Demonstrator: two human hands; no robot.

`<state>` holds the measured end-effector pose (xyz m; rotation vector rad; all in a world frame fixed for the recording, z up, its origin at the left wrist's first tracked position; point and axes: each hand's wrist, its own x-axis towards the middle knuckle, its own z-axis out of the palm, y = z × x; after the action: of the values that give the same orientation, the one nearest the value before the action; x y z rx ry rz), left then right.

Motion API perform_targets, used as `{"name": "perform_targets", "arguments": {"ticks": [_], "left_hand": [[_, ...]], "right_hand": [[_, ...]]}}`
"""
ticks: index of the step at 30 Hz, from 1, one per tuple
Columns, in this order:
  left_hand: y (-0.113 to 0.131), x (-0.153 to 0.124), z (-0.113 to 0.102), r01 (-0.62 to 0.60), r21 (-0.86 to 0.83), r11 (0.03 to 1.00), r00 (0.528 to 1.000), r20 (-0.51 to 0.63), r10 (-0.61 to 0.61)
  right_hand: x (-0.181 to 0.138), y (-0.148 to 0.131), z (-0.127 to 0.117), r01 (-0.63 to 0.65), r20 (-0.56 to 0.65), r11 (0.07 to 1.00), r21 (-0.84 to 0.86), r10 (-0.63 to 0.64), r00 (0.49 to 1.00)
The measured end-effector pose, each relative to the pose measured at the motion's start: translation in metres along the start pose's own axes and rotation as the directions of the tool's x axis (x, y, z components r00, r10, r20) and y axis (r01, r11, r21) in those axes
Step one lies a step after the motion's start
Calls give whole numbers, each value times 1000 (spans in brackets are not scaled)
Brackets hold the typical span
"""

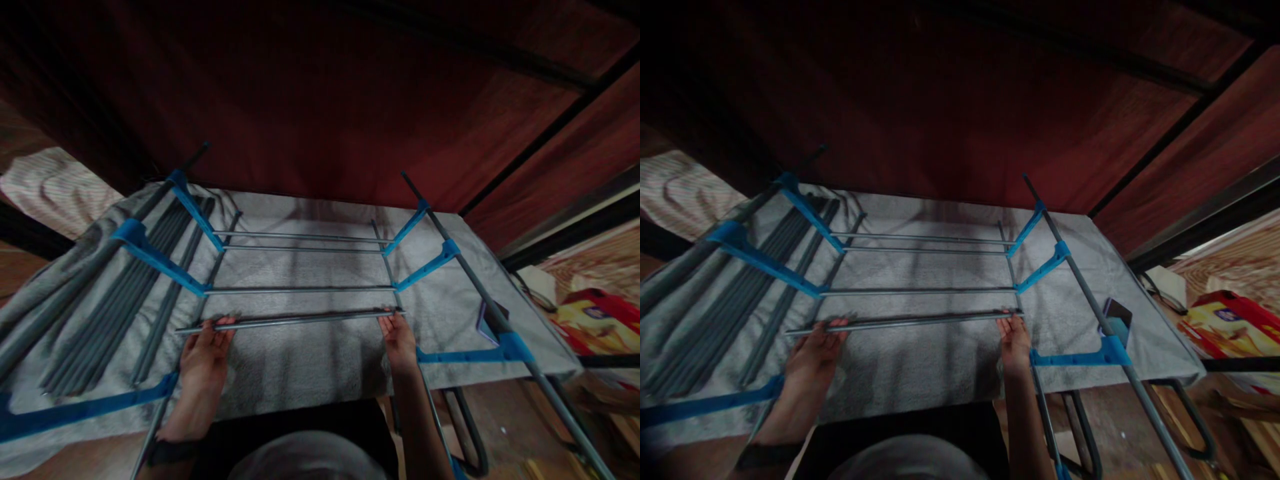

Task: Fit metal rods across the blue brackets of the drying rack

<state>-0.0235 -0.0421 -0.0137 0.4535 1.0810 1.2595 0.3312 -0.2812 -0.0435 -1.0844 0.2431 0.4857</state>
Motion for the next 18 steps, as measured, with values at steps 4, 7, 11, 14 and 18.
{"name": "perform_targets", "arguments": {"ticks": [4, 7, 11, 14, 18], "left_hand": [[-6, -18, 18, 62, 23, 998, 997, -48, -61], [-11, -32, 28, 94, 44, 995, 995, -18, -94], [-21, -56, 44, 65, 103, 993, 991, 109, -76], [-25, -75, 60, -23, 152, 988, 981, 192, -7], [-23, -99, 79, -150, 207, 967, 944, 319, 78]], "right_hand": [[-2, 1, -1, 8, 8, 1000, -13, -8, 1000], [-6, 3, 0, -7, 36, 1000, -23, 8, 999], [-13, 11, 5, -41, 70, 998, -38, 43, 997], [-18, 17, 10, -60, 51, 998, -33, 62, 997], [-27, 20, 17, -87, 88, 995, -47, 91, 992]]}}
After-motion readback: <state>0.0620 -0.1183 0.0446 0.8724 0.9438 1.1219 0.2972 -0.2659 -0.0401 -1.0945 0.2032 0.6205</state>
